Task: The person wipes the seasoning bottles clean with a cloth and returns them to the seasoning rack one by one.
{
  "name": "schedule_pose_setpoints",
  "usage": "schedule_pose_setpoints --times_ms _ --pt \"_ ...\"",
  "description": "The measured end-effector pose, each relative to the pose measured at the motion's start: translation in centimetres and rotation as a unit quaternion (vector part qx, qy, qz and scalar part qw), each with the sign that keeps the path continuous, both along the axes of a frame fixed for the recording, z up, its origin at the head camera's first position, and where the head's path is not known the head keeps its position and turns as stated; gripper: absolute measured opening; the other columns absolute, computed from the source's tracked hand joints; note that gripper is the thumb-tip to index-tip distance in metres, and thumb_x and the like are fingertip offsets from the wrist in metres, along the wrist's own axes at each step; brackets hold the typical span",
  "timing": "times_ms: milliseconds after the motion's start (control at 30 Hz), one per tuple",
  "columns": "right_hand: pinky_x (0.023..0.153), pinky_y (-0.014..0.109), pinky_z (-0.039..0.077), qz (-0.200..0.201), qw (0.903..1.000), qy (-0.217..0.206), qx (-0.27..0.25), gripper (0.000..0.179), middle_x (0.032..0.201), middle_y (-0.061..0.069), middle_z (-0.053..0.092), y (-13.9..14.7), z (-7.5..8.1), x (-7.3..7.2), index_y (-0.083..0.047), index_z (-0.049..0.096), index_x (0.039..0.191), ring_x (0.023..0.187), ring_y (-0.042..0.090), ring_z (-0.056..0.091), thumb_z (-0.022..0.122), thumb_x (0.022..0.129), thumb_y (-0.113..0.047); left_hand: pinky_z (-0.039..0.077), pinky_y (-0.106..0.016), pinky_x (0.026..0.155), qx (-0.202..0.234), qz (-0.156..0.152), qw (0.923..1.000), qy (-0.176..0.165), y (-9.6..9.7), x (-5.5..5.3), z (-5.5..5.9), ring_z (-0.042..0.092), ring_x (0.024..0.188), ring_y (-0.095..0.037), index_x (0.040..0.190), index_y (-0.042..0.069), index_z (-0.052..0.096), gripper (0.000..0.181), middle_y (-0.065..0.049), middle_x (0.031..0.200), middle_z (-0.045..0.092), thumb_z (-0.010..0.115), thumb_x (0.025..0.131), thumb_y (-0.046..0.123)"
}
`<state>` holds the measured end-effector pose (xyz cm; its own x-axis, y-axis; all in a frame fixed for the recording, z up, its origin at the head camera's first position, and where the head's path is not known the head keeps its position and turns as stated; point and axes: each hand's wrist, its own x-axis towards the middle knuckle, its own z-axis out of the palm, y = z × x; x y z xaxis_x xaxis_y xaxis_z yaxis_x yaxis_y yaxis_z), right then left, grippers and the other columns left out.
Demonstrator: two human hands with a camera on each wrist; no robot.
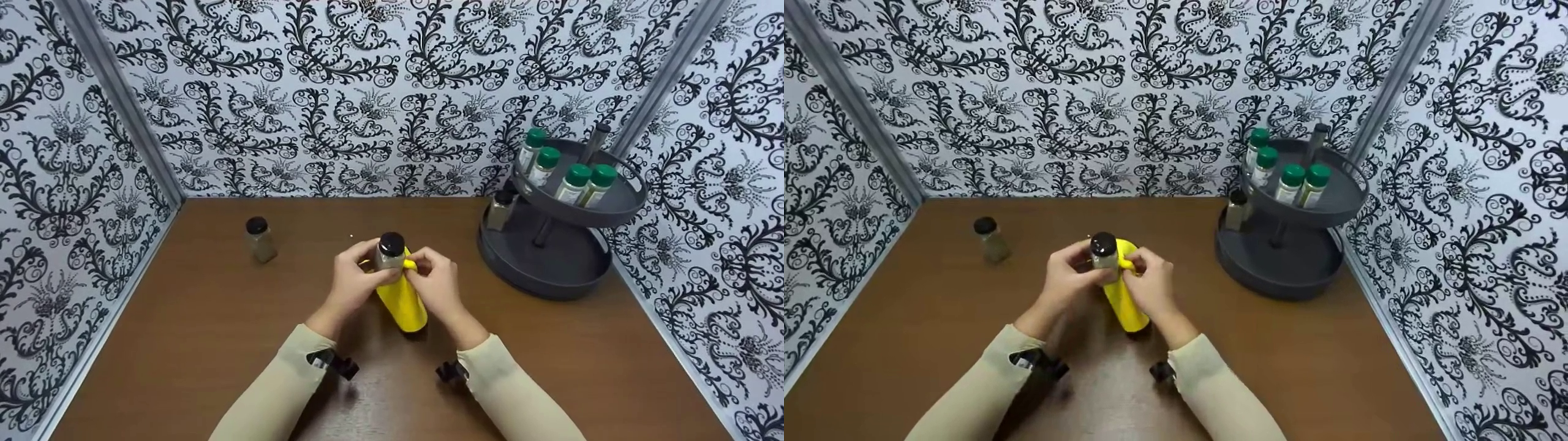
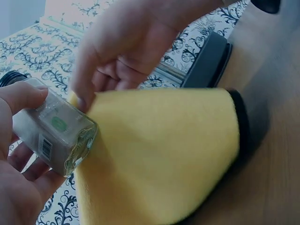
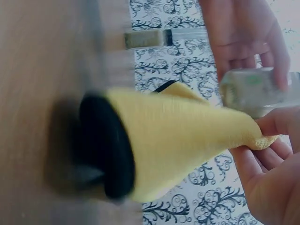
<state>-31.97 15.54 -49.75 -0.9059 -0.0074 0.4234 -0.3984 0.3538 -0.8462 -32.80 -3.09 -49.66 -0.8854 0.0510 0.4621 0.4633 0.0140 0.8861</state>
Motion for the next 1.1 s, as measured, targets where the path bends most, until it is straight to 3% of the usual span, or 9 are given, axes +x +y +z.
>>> schedule_pose_setpoints --times_ms 233,533,800,1000,1100 --pt "0.077 0.021 0.061 -0.005 0.9978 0.022 -0.063 0.011 0.097 0.017 0.081 0.3 1.7 0.7 -0.001 0.077 0.099 0.088 0.018 0.077 0.08 0.088 0.002 0.064 -0.037 0.086 -0.041 0.019 0.9983 0.036 0.2 -0.1 -0.7 0.072 0.096 -0.026 0.121 0.004 0.079 0.051 -0.015 0.109 0.078 0.094 0.073 0.001" --pt "0.076 0.023 0.062 0.004 0.9893 0.05 -0.137 0.018 0.099 0.023 0.078 0.6 3.7 1.9 0.006 0.074 0.104 0.082 0.011 0.074 0.082 0.089 0.001 0.064 -0.051 0.087 -0.048 0.0 0.9986 0.023 0.3 -0.3 -1.6 0.072 0.094 -0.03 0.12 0.006 0.08 0.048 -0.013 0.108 0.079 0.095 0.075 0.004" --pt "0.077 0.023 0.063 0.0 0.9911 0.076 -0.109 0.017 0.1 0.021 0.079 0.9 3.9 1.8 0.005 0.075 0.105 0.086 0.013 0.077 0.081 0.089 0.002 0.064 -0.05 0.082 -0.071 0.0 0.9974 0.009 1.1 -0.3 -1.8 0.071 0.091 -0.038 0.118 -0.007 0.076 0.046 -0.026 0.105 0.076 0.088 0.074 -0.008" --pt "0.08 0.024 0.063 -0.014 0.9921 0.062 -0.108 0.015 0.1 0.018 0.079 0.8 3.3 1.4 0.002 0.074 0.104 0.088 0.013 0.076 0.08 0.09 0.001 0.062 -0.032 0.084 -0.054 -0.026 0.998 -0.021 0.9 -0.1 -1.5 0.073 0.092 -0.024 0.121 0.005 0.079 0.048 -0.015 0.109 0.08 0.091 0.075 0.0" --pt "0.08 0.025 0.063 -0.015 0.9923 0.051 -0.112 0.014 0.099 0.018 0.078 0.7 3.0 1.2 0.002 0.074 0.103 0.088 0.016 0.076 0.079 0.091 0.0 0.062 -0.028 0.084 -0.033 -0.045 0.9979 -0.034 0.6 0.1 -1.3 0.073 0.092 -0.02 0.121 0.01 0.08 0.049 -0.011 0.108 0.08 0.093 0.074 0.005"
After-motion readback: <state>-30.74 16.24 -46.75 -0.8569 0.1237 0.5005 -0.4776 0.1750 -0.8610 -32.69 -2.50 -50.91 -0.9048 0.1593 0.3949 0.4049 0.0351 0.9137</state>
